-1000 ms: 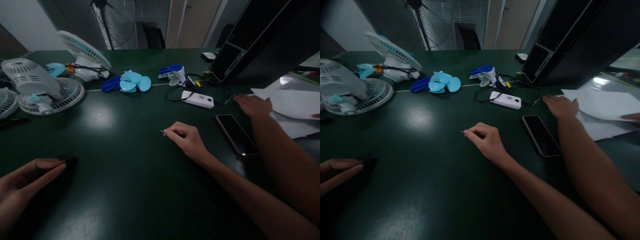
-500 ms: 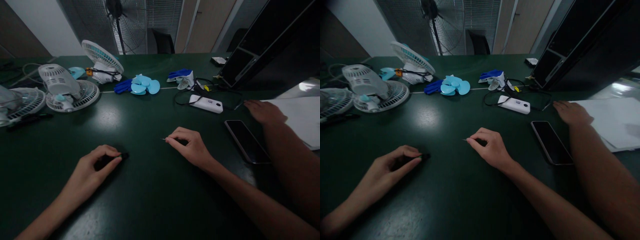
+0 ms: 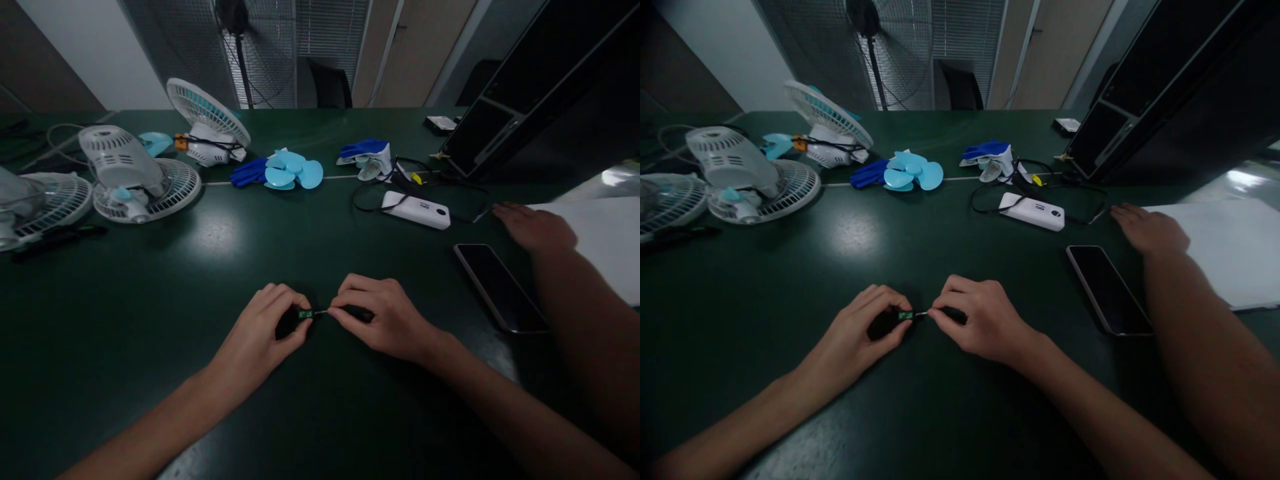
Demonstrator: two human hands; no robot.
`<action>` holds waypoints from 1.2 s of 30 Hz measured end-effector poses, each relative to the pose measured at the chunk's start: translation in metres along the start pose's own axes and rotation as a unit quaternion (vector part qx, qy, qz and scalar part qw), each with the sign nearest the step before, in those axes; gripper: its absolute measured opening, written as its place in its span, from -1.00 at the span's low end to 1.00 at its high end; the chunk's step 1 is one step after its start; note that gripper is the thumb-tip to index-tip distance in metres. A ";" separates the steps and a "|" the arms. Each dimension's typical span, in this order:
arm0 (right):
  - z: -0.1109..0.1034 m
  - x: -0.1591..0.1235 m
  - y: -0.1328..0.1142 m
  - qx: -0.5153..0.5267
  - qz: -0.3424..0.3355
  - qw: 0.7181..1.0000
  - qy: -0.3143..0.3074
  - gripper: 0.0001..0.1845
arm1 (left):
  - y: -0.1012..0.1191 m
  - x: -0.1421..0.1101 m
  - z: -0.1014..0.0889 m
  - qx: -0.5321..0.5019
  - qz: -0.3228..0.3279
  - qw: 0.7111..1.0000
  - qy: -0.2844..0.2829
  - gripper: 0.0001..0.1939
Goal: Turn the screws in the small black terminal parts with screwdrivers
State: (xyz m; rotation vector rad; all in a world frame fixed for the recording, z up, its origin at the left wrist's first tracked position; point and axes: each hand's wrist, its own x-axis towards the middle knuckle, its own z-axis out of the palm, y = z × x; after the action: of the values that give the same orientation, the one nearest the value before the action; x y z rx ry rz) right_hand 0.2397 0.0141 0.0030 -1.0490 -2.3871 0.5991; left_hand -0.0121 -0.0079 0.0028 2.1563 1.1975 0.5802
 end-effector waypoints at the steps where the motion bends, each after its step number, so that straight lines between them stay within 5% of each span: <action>1: 0.001 0.000 0.000 -0.008 -0.002 1.000 -0.001 -0.83 | 0.001 0.000 0.000 -0.001 0.000 1.000 0.000 -0.91; 7: 0.004 0.000 -0.003 -0.026 -0.013 1.000 0.011 -0.84 | 0.001 0.003 0.001 -0.002 -0.002 1.000 0.005 -0.92; 13: 0.006 0.007 -0.020 0.095 -0.033 0.991 0.084 -0.87 | -0.001 0.003 0.002 -0.004 0.008 1.000 0.000 -0.90; 23: 0.000 -0.002 0.009 -0.012 -0.007 0.998 0.066 -0.83 | -0.007 -0.008 -0.010 0.022 0.031 0.999 -0.031 -0.83; 30: 0.002 0.002 0.008 0.014 0.009 0.998 0.062 -0.81 | -0.057 -0.054 -0.050 0.126 0.005 0.991 -0.044 -0.65; 36: 0.003 0.002 0.009 0.019 0.007 0.998 0.065 -0.81 | -0.102 -0.088 -0.083 0.151 -0.105 0.981 0.068 -0.69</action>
State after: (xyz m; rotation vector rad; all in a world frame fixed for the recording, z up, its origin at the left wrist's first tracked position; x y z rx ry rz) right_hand 0.2420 0.0209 -0.0038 -1.0559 -2.2506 0.5611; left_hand -0.1694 -0.0179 -0.0146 2.2223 1.6562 0.4842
